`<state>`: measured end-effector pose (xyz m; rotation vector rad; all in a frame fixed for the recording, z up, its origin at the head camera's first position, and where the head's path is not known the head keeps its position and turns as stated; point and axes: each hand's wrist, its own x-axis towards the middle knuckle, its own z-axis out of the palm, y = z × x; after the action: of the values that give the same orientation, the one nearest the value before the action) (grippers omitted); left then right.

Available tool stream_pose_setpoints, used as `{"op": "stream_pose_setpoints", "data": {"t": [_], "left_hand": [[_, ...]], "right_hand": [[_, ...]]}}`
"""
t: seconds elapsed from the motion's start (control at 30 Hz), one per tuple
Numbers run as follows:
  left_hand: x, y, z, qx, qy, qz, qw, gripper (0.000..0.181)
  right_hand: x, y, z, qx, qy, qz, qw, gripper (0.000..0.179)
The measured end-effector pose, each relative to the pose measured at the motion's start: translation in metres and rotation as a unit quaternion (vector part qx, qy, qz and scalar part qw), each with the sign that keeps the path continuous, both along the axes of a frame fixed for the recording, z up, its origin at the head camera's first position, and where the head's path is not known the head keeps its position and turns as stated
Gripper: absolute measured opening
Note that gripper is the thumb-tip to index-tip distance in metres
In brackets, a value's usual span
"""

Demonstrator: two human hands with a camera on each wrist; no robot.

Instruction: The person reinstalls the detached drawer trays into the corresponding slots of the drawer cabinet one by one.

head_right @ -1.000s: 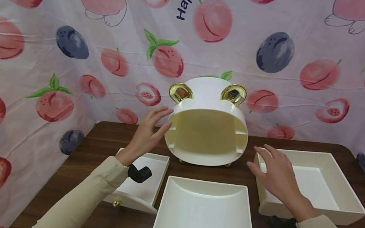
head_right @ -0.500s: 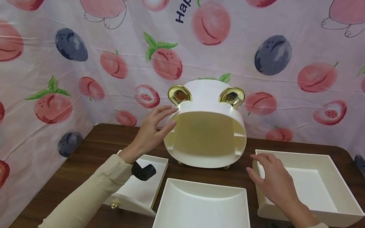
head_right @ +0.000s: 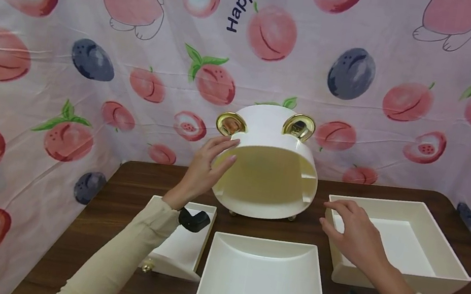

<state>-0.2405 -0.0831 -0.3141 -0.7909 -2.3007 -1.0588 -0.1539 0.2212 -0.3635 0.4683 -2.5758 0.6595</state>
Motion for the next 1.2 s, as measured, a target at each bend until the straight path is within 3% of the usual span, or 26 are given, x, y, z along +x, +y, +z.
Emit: {"op": "stream_pose_setpoints", "data": {"t": [0.33,0.7,0.93,1.07,1.2], "left_hand": [[-0.002,0.006,-0.005,-0.006,0.019,0.026,0.9995,0.034],[-0.007,0.010,-0.006,0.048,0.013,0.038,0.9980,0.029],[-0.008,0.010,-0.007,0.026,0.036,0.061,0.9971,0.030],[-0.011,0.008,-0.004,0.018,0.040,0.059,0.9973,0.028],[-0.014,0.007,0.003,0.029,0.016,0.047,0.9983,0.026]], "right_hand": [[0.002,0.002,0.000,-0.011,0.018,0.013,0.9997,0.035],[0.010,0.006,-0.001,-0.011,0.028,0.020,0.9993,0.036],[0.016,0.007,0.001,-0.009,0.025,0.021,0.9994,0.035],[0.019,0.008,0.000,-0.006,0.026,0.028,0.9993,0.034],[0.022,0.008,-0.001,-0.005,0.038,0.033,0.9987,0.032]]}}
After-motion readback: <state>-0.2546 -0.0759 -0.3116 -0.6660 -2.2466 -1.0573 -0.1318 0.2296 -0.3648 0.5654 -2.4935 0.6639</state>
